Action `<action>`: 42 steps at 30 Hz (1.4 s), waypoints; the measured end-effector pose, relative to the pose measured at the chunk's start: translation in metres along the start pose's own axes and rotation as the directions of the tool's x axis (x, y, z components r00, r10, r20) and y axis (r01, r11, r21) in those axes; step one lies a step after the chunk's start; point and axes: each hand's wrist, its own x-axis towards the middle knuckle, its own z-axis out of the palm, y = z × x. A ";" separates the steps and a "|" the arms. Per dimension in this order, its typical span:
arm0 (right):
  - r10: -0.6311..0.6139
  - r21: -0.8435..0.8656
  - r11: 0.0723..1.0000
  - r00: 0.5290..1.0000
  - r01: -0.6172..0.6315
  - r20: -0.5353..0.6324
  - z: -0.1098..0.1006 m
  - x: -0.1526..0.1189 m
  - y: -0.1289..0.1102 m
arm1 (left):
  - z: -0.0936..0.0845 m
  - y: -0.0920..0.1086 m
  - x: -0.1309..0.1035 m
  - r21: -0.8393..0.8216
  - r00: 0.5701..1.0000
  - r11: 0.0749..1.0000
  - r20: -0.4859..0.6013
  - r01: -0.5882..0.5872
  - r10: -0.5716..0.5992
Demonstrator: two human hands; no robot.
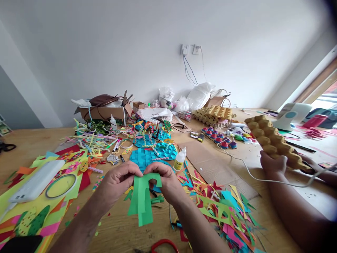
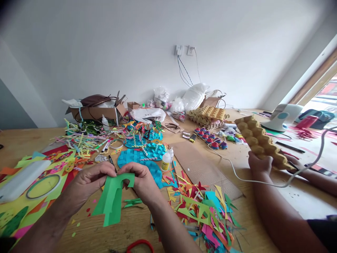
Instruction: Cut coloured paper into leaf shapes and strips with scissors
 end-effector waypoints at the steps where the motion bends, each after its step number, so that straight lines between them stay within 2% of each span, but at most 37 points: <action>1: -0.006 -0.003 1.000 1.000 0.006 -0.002 -0.001 0.000 0.000 | 0.001 0.001 -0.001 -0.028 1.000 0.999 0.001 0.019 -0.019; 6: -0.066 -0.028 0.998 0.997 0.065 -0.038 0.002 0.000 -0.004 | 0.011 0.003 -0.004 -0.207 0.982 0.960 0.032 0.191 -0.188; 17: -0.135 -0.196 0.972 0.991 0.129 -0.016 0.002 -0.003 -0.009 | 0.009 -0.004 -0.004 -0.171 0.991 0.979 -0.063 0.108 -0.120; 23: -0.168 -0.210 0.962 0.985 0.172 0.039 0.001 -0.006 -0.008 | 0.011 -0.006 -0.007 -0.370 0.979 0.914 -0.049 0.168 -0.200; 25: -0.171 -0.217 0.960 0.984 0.178 0.053 0.000 -0.005 -0.008 | 0.012 -0.006 -0.007 -0.391 0.974 0.902 -0.045 0.186 -0.220; 33: -0.133 -0.254 0.955 0.988 0.150 0.081 -0.001 -0.006 -0.012 | 0.007 -0.007 -0.005 -0.162 0.991 0.979 -0.018 0.126 -0.130; 39: -0.107 -0.344 0.926 0.983 0.153 0.149 -0.005 -0.008 -0.019 | 0.004 -0.002 -0.005 -0.056 0.991 0.989 -0.002 0.135 -0.136; 42: -0.082 -0.259 0.960 0.991 0.107 0.104 -0.010 -0.007 -0.019 | 0.001 0.002 -0.004 0.015 0.994 0.994 -0.011 0.105 -0.105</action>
